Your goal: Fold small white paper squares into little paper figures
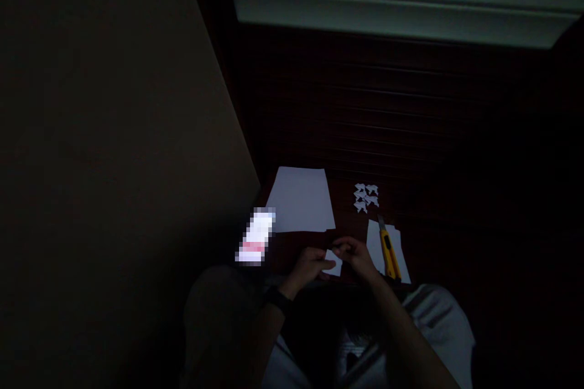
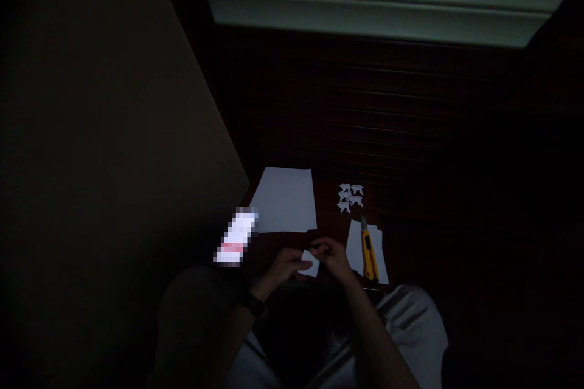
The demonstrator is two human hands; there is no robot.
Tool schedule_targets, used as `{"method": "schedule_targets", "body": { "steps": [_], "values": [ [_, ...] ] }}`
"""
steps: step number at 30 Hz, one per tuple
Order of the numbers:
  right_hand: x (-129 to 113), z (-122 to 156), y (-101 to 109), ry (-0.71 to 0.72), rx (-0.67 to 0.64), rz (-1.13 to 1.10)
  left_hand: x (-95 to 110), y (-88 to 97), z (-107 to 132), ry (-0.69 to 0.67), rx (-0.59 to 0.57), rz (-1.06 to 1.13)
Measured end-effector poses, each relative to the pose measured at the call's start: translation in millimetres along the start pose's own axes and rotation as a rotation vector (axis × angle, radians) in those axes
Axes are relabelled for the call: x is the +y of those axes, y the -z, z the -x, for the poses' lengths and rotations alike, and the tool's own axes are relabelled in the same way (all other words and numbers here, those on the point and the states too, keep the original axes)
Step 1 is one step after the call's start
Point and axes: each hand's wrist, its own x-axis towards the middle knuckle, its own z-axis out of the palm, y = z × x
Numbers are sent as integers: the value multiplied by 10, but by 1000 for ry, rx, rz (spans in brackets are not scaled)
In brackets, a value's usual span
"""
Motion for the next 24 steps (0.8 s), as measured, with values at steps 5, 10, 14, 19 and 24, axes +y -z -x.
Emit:
{"method": "schedule_targets", "body": {
  "steps": [5,10,14,19,24],
  "values": [
    [9,-4,16,9,-72,-37,-3,24,-8,10,-7,-32],
    [41,-24,3,29,-9,-88,-22,18,-2,-33,3,-68],
    [7,-6,17,36,16,-73,-36,1,6,-116,91,-92],
    [-9,4,5,14,53,-87,-22,-4,-11,-86,105,-62],
    [12,-24,-41,-7,180,-160,45,-6,-18,-116,167,151]
  ]
}}
